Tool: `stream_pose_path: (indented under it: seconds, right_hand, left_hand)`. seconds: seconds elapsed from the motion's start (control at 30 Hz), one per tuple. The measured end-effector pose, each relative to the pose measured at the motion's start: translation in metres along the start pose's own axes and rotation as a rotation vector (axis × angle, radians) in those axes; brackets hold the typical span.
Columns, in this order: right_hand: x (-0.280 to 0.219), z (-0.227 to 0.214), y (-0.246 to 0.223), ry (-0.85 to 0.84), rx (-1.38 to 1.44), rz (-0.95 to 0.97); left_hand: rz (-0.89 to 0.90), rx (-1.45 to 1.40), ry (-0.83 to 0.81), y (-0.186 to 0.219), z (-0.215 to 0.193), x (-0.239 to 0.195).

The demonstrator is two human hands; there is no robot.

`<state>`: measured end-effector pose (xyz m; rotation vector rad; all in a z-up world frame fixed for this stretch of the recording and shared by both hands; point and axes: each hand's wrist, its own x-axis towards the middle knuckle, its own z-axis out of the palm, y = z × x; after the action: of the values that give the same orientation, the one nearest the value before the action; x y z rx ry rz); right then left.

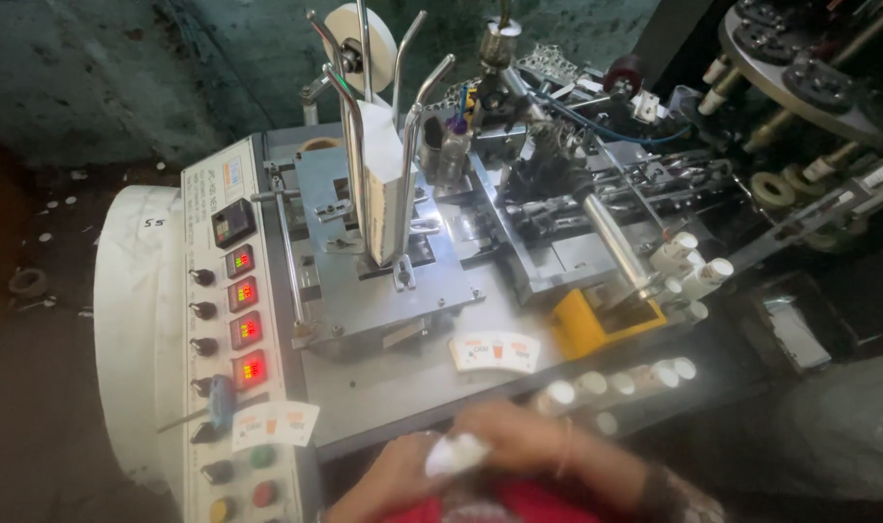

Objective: Operating a paper cup manufacturing machine by feeding paper blanks and collecting/stacking finished cups.

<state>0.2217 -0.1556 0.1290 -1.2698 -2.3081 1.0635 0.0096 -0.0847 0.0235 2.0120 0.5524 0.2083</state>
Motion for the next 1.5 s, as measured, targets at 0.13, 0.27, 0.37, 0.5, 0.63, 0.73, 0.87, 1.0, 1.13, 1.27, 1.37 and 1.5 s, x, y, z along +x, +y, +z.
stream_pose_path:
  seconds: [0.13,0.27,0.37,0.5,0.63,0.73,0.87,1.0,1.13,1.27,1.37,1.5]
  right_hand:
    - [0.000,0.034,0.026,0.127,0.026,0.114]
    - [0.004,0.058,0.051,0.089,-0.118,0.305]
    - [0.012,0.020,0.016,0.019,-0.274,0.308]
    - [0.005,-0.014,-0.001,0.415,-0.562,-0.074]
    - [0.007,0.007,0.085,0.252,-0.168,0.304]
    - [0.009,-0.014,0.099,0.075,-0.272,0.478]
    - [0.007,-0.027,0.122,0.469,-0.814,0.111]
    - [-0.001,-0.043,0.136,0.242,-0.489,0.382]
    - [-0.013,-0.057,0.112,0.387,-0.183,0.330]
    - [-0.012,-0.037,0.041,0.385,-0.632,0.028]
    - [-0.006,-0.011,0.011,0.289,-0.662,0.003]
    - [-0.015,-0.015,0.007,0.572,-0.370,-0.150]
  left_hand:
    - [-0.056,0.059,-0.028,-0.028,0.014,0.001]
    - [-0.067,0.124,-0.068,-0.042,0.013,0.007]
    - [-0.060,-0.084,-0.058,0.026,-0.035,0.009]
    - [-0.079,-0.334,-0.156,0.008,-0.055,0.019]
    - [-0.123,-0.105,-0.052,0.010,-0.067,0.029]
    - [0.042,0.150,0.202,-0.047,-0.062,0.032]
    - [0.016,0.290,0.251,-0.097,-0.071,0.029]
    - [-0.153,0.575,0.349,-0.149,-0.057,0.048]
    - [-0.075,0.688,0.171,-0.048,-0.083,0.036]
    - [0.225,0.062,0.001,0.026,-0.085,0.022]
    - [0.318,-0.292,-0.115,0.032,-0.063,0.019]
    - [0.047,-0.241,-0.019,0.060,-0.054,0.009]
